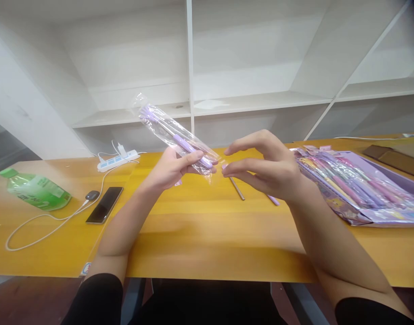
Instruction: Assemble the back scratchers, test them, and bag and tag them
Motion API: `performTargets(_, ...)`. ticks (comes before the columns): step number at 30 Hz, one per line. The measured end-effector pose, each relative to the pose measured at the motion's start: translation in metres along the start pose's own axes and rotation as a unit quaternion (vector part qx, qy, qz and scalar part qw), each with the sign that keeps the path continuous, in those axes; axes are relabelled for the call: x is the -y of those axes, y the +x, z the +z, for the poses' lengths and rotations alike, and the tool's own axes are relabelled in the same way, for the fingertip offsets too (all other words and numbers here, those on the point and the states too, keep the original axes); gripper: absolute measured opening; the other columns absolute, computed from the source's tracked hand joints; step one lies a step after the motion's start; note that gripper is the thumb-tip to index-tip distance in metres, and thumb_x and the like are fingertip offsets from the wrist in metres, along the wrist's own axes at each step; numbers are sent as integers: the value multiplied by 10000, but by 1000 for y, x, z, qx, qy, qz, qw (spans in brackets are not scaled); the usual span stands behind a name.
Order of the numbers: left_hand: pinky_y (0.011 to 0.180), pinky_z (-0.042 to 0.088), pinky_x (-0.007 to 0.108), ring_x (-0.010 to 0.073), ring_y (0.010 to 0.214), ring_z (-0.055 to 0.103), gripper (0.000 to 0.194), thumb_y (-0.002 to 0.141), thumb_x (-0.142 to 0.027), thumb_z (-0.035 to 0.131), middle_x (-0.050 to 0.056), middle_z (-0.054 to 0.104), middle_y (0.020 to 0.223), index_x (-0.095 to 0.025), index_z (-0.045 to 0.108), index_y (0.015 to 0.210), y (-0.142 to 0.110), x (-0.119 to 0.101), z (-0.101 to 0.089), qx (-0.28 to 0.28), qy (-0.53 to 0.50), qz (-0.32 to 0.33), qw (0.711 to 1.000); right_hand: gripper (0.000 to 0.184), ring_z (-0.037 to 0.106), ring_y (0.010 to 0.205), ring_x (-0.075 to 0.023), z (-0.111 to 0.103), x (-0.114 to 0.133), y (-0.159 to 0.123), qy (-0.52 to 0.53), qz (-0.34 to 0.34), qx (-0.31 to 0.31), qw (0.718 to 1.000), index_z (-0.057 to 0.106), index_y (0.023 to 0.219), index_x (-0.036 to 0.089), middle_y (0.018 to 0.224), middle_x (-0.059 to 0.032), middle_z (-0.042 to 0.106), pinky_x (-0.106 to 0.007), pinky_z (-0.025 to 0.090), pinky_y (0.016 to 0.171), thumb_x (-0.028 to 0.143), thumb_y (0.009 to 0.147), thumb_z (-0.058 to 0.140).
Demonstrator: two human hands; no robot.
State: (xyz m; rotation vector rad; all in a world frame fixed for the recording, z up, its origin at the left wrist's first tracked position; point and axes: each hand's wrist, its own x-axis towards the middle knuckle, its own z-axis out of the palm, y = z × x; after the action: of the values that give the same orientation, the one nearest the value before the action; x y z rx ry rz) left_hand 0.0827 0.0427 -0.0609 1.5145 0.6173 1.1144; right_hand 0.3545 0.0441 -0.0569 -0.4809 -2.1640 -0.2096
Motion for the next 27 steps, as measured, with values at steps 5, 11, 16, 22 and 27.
performTargets(5, 829, 710, 366, 276, 941, 856, 413, 979, -530, 849, 157, 859, 1099, -168, 818, 1175, 1, 4, 4, 67, 32, -15, 997, 82, 715, 960, -230, 10, 6, 7, 53, -57, -32, 996, 771, 1007, 300, 1034, -52, 786, -425, 577, 879, 294, 1074, 723)
performTargets(11, 896, 692, 376, 250, 952, 847, 407, 981, -500, 862, 115, 847, 1032, -149, 767, 1163, 1, 14, 11, 82, 21, -40, 996, 68, 672, 875, -210, 25, 9, 8, 54, -45, -64, 995, 703, 1013, 249, 949, -49, 744, -373, 525, 778, 255, 1077, 723)
performTargets(16, 879, 686, 362, 243, 979, 833, 336, 1013, -464, 833, 107, 830, 1026, -151, 768, 1114, 4, 22, 13, 104, -36, -24, 994, 70, 651, 831, -194, 26, 6, 7, 57, -46, -79, 994, 703, 1017, 249, 897, -31, 732, -350, 503, 749, 231, 1082, 723)
performTargets(22, 834, 683, 340, 236, 968, 822, 328, 1014, -438, 833, 138, 830, 1121, -151, 760, 1156, 4, 17, 14, 110, -49, -38, 992, 393, 657, 871, -200, 21, -9, 7, 124, -98, -42, 987, 764, 1067, 254, 953, -44, 717, -355, 530, 777, 622, 944, 826)
performTargets(27, 803, 684, 329, 220, 908, 821, 348, 989, -443, 860, 116, 824, 1054, -147, 763, 1146, 6, 16, 12, 110, -68, -52, 990, 271, 667, 875, -177, 20, -10, 7, 173, -97, -24, 980, 764, 947, 242, 972, -42, 672, -340, 548, 767, 483, 949, 888)
